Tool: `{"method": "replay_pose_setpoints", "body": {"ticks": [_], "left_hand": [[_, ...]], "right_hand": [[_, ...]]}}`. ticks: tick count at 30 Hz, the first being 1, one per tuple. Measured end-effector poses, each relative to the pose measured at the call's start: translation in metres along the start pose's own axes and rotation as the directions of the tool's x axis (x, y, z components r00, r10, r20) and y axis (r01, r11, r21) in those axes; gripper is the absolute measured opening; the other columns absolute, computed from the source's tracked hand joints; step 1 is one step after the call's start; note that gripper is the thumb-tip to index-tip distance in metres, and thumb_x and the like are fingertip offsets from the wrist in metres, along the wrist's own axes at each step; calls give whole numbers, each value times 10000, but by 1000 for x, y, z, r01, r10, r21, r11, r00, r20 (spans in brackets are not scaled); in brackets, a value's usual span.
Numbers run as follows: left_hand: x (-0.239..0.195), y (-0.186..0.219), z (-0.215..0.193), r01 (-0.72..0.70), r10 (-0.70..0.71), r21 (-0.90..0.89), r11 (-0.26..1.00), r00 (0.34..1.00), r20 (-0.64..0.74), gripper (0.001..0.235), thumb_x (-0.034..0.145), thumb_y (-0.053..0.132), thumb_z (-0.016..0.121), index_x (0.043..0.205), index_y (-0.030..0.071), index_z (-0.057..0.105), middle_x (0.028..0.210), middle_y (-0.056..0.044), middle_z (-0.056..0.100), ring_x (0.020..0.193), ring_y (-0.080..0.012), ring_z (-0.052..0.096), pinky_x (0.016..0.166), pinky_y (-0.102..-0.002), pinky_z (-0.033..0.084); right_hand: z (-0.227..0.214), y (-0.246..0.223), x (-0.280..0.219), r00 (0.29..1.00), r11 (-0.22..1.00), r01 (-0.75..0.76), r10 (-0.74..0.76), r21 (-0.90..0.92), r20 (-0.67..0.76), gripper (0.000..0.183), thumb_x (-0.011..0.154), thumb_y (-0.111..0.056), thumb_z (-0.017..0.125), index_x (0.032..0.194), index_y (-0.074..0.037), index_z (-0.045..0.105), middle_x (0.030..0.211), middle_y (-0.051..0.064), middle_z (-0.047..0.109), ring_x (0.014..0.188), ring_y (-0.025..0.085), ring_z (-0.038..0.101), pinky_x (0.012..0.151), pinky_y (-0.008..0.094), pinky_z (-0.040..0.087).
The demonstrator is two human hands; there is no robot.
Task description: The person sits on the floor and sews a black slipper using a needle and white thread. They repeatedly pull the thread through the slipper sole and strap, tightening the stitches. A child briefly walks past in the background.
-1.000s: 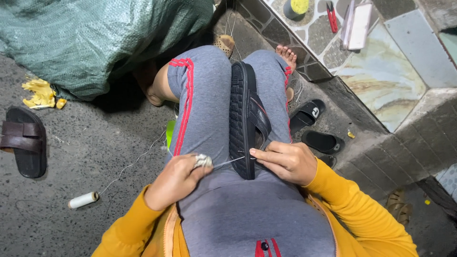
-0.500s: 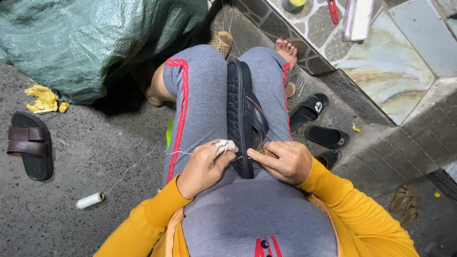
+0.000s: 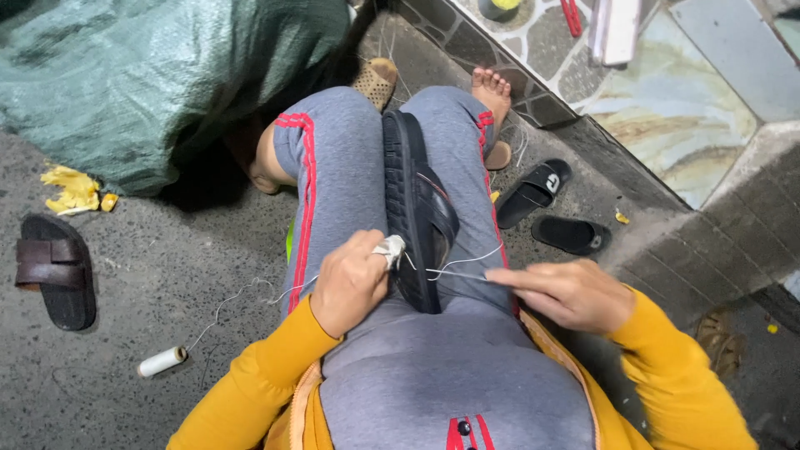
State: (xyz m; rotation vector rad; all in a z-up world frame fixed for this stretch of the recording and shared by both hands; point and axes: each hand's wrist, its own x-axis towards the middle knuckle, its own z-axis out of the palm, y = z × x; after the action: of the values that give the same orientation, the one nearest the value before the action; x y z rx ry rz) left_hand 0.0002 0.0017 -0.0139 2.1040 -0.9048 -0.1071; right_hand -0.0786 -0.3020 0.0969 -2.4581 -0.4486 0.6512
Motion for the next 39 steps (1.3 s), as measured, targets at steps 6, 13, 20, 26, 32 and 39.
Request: {"method": "replay_pose_setpoints", "body": {"ticks": [6, 13, 20, 26, 32, 39], "left_hand": [[8, -39, -19, -65, 98, 228, 972, 986, -134, 150, 652, 24, 669, 613, 25, 524, 855, -138, 596, 758, -313, 597, 617, -373, 495], [10, -18, -43, -31, 79, 186, 982, 963, -258, 207, 704, -48, 645, 600, -2, 472, 921, -157, 616, 802, -358, 600, 657, -387, 474], [21, 30, -49, -41, 40, -1, 999, 965, -258, 390, 857, 175, 714, 1192, -2, 621, 1363, -222, 509, 1266, -409, 500, 1119, -473, 319], [29, 64, -32, -60, 43, -213, 975, 996, -80, 984, 670, 458, 827, 1430, 31, 372, 1449, -319, 344, 1288, -556, 389, 1076, -594, 339], [17, 57, -20, 72, -52, -150, 986, 990, 135, 1120, 673, 430, 845, 1512, 95, 184, 1525, -331, 153, 1346, -551, 304, 1019, -580, 371], [15, 57, -23, 214, -176, -184, 959, 964, 200, 1133, 643, 346, 860, 1508, 56, 188, 1517, -329, 175, 1280, -521, 397, 964, -543, 425]], "right_hand": [[34, -14, 24, 972, 963, 199, -170, 182, -160, 302, 887, -179, 548, 1154, -166, 688, 1024, 53, 749, 833, 246, 732, 609, 363, 592], [43, -13, 26, 984, 999, 27, -21, 32, -176, 327, 926, -292, 482, 1220, -282, 623, 904, -36, 722, 747, 216, 714, 599, 362, 576], [40, -14, 34, 984, 997, 69, -64, 21, -168, 307, 924, -267, 497, 1201, -264, 628, 775, 40, 679, 662, 311, 683, 541, 432, 550], [35, -13, 33, 978, 995, 38, -57, -97, -202, 278, 930, -317, 487, 1162, -302, 638, 711, -24, 637, 599, 245, 669, 527, 377, 543], [38, -11, 30, 994, 996, 27, -35, -83, -102, 218, 909, -322, 509, 1068, -301, 656, 666, 10, 612, 594, 267, 667, 526, 393, 543], [47, -16, 33, 985, 1000, -21, 23, 17, -171, 257, 922, -309, 494, 1126, -297, 648, 681, -14, 617, 604, 254, 675, 527, 376, 549]]}}
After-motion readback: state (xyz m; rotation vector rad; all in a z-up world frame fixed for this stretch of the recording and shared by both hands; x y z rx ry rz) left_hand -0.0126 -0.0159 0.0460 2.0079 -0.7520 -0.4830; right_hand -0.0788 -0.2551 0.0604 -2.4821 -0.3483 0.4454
